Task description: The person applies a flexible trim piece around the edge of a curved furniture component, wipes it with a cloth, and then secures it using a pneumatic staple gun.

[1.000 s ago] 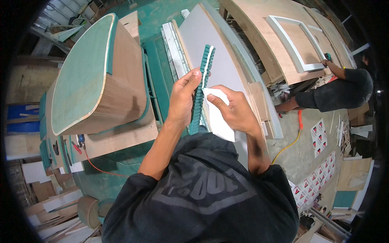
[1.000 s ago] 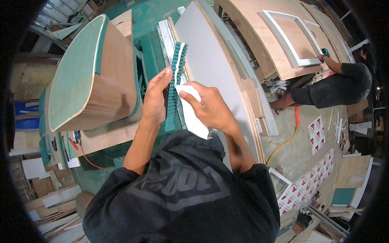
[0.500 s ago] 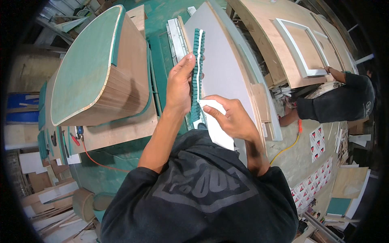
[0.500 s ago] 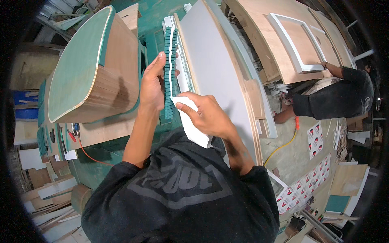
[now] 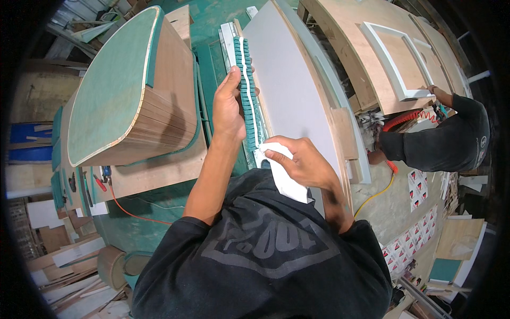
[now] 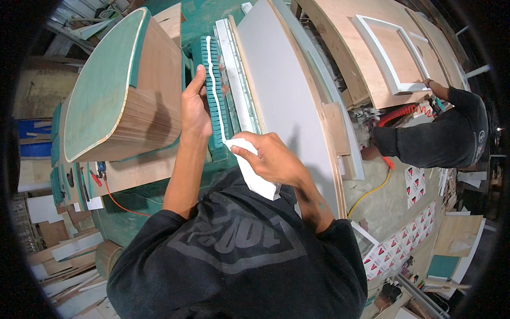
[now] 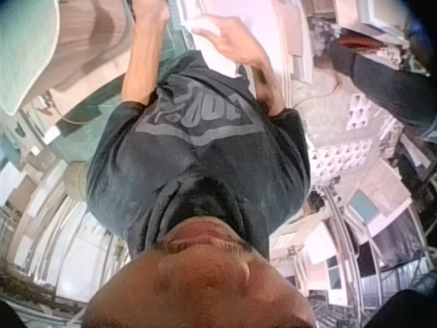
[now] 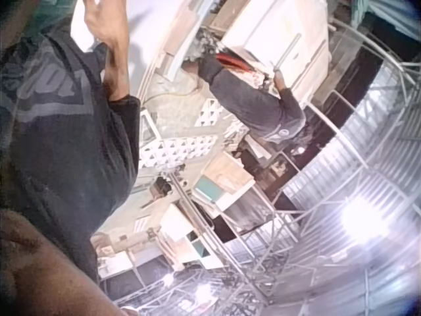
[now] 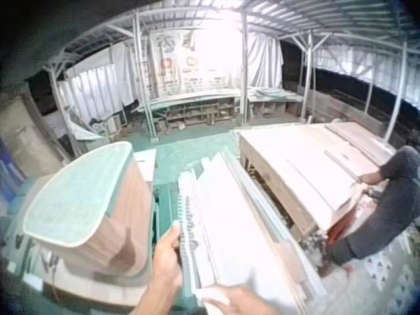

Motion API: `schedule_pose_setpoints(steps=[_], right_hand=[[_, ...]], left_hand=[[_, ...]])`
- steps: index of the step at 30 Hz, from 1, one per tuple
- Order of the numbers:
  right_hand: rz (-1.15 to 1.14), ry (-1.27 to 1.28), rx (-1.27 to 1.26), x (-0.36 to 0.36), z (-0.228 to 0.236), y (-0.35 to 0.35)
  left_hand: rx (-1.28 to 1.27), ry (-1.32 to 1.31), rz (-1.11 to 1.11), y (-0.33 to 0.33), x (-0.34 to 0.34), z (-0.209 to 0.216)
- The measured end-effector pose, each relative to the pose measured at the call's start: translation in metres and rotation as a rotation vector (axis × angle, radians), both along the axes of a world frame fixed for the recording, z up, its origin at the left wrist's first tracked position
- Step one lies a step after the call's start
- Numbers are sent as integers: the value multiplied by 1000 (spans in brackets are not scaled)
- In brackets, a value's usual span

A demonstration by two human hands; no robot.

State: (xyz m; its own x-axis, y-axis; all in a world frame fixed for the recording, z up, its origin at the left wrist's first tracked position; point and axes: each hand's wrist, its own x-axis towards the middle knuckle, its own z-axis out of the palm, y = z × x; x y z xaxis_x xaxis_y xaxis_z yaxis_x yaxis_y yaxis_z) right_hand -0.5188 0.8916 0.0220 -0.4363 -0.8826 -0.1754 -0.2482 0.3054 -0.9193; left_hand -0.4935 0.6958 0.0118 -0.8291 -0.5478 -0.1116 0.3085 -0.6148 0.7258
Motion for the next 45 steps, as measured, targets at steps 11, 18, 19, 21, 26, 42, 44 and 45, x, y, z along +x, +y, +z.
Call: schedule_pose_setpoints(steps=[11,18,19,21,26,42,44,45], right_hand=[[-190,-551,-168,-31,-24,32],[-894,-665,-269,-139,-132,78],[-1030,-725,-344,-163,-153,89],[-1253,-801,-493,-217,-177,112],[-1482,-88,-363,-370,-189,148],[-1384,558,-47,-572,-328,156],[-1340,662,-36,-571,-338,169],[-1326,657,-85,-572,-345,171]], left_hand=[[194,181,-13,-35,3,-16],[-138,-178,243,-23,34,-9],[-218,-192,227,-29,50,-19],[-312,-221,230,-38,79,-31],[-381,-394,428,-40,105,-20],[-257,-839,442,-8,11,-46],[-192,-809,417,0,-11,-48],[-188,-795,400,-1,-10,-48]])
